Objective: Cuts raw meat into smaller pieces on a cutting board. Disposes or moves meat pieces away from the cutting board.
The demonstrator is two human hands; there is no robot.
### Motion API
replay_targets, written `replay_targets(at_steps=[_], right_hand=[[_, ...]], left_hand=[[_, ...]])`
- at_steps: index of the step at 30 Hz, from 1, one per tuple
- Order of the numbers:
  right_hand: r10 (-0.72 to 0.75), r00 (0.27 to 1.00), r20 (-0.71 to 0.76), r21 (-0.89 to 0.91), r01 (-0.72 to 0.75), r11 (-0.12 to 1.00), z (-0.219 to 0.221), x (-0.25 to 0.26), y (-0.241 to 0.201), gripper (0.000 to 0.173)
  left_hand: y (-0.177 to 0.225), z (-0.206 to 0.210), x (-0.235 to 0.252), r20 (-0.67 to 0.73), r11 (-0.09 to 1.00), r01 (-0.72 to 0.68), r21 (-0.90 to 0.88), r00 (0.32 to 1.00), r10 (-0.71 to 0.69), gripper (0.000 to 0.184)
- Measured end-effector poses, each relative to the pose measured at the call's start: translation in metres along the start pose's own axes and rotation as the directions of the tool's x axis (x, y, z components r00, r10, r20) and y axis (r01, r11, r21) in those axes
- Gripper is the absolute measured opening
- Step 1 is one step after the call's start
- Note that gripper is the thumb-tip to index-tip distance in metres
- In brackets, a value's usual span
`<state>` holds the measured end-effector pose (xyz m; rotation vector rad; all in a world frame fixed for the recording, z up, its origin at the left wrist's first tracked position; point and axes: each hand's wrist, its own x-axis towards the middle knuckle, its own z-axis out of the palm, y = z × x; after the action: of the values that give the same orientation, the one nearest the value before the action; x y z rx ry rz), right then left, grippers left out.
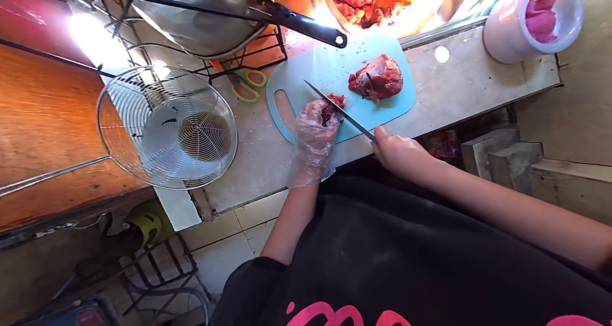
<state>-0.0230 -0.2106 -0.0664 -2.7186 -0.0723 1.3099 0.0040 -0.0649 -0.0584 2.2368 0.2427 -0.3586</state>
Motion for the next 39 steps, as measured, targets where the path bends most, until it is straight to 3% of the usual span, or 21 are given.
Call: replay_targets(at_steps=[1,2,7,14,21,27,34,39], right_hand=[[0.007,1.000,0.015,-0.008,-0.007,1.000,0.000,0.004,-0.002,0.030],[0.016,1.000,0.027,-0.005,-0.016,1.000,-0.002,0.010,-0.008,0.030],[0.019,1.000,0.003,-0.023,-0.019,1.000,-0.018,0.037,-0.036,0.032],[0.015,1.000,-0.006,-0.012,-0.015,1.000,0.004,0.003,0.003,0.031],[0.025,1.000,0.007,-0.030,-0.025,0.999,-0.019,0.038,-0.035,0.032],[0.038,0.999,-0.022,-0.071,-0.040,0.997,0.004,0.008,0.002,0.030],[-0.029,0.996,-0.079,-0.003,0.029,1.000,-0.017,0.045,-0.040,0.036],[0.016,0.999,-0.031,0.028,-0.015,0.999,0.020,0.003,0.023,0.032]], left_hand=[[-0.058,0.036,0.017,-0.269,0.953,-0.300,-0.038,0.922,0.279,0.021],[-0.090,0.053,0.030,-0.329,0.907,-0.415,-0.074,0.868,0.371,0.022],[-0.101,0.054,0.036,-0.250,0.933,-0.350,-0.086,0.914,0.320,0.029],[-0.094,0.053,0.033,-0.252,0.948,-0.311,-0.074,0.925,0.284,0.028],[-0.094,0.052,0.035,-0.284,0.940,-0.336,-0.059,0.909,0.307,0.027],[-0.098,0.055,0.036,-0.302,0.939,-0.344,-0.018,0.897,0.323,0.023],[-0.093,0.053,0.033,-0.310,0.937,-0.349,0.008,0.890,0.334,0.022],[-0.095,0.054,0.034,-0.308,0.940,-0.335,-0.071,0.903,0.299,0.026]])
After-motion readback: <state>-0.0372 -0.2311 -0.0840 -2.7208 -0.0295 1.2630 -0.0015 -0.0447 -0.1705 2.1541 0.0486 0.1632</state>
